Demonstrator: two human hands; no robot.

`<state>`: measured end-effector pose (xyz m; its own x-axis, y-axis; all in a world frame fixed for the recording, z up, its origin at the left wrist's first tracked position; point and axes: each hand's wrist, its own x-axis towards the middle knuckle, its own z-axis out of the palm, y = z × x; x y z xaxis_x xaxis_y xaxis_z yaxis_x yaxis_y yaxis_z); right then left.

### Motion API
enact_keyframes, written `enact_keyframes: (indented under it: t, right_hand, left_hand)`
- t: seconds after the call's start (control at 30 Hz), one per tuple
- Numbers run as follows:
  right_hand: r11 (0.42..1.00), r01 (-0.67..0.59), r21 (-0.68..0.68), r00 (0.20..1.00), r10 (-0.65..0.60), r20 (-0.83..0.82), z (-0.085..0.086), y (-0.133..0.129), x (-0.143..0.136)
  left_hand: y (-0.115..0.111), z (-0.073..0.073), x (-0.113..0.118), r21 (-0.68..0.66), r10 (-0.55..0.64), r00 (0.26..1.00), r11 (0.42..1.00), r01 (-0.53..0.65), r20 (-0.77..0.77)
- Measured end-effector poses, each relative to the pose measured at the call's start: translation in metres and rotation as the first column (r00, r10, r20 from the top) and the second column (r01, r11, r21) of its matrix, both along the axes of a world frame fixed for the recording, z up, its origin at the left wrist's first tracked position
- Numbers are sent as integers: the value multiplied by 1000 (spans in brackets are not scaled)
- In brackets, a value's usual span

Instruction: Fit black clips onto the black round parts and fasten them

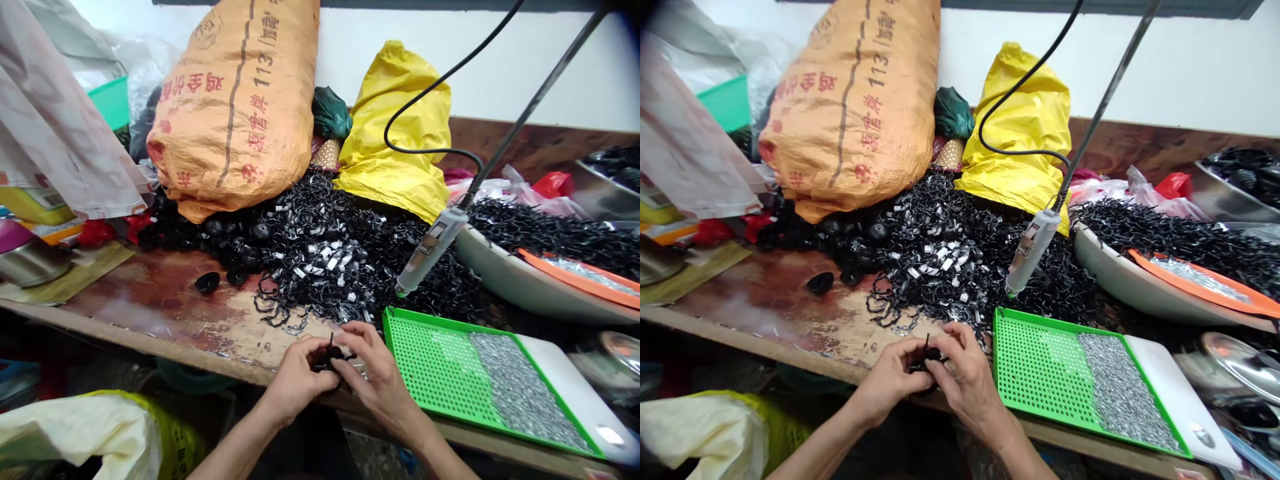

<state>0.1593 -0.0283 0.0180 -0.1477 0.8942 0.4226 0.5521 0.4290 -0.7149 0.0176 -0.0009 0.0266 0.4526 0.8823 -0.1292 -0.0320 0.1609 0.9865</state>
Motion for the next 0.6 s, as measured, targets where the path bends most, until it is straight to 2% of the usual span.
enact_keyframes:
  t: [0.07, 0.13, 0.2, 0.27, 0.33, 0.4, 0.43, 0.47, 0.53, 0.6]
  right_hand:
    - [988, -140, 69, 970, 123, 211, 9, -1, 4]
    - [966, -248, 72, 899, 202, 388, 18, -4, 7]
    - [957, -281, 71, 826, 203, 525, 22, -6, 7]
    - [960, -256, 112, 780, 137, 610, 20, -7, 7]
    - [964, -188, 189, 785, 32, 618, 11, -7, 6]
    - [965, -67, 253, 838, -84, 540, 0, -6, 4]
    - [965, 10, 262, 874, -135, 467, -5, -5, 2]
    - [965, 92, 245, 910, -182, 373, -9, -4, 0]
    - [957, 254, 137, 953, -272, 132, -14, -3, -7]
    - [941, 328, -82, 928, -337, -157, -13, -3, -14]
  left_hand:
    - [3, 1, -3, -213, -75, 996, 973, 83, 48]
    - [5, 0, -6, -334, -158, 986, 928, 164, 44]
    - [6, 0, -7, -383, -226, 974, 900, 208, -2]
    - [5, 1, -5, -382, -242, 969, 901, 206, -46]
    - [3, 3, 0, -276, -179, 979, 950, 145, -101]
    - [-1, 6, 8, -33, -26, 977, 999, 20, -212]
    - [-3, 7, 12, 119, 81, 959, 992, -50, -272]
    - [-5, 8, 16, 265, 191, 929, 959, -106, -319]
    - [-9, 6, 22, 492, 361, 863, 856, -157, -353]
    - [-11, -1, 26, 645, 441, 832, 752, -137, -337]
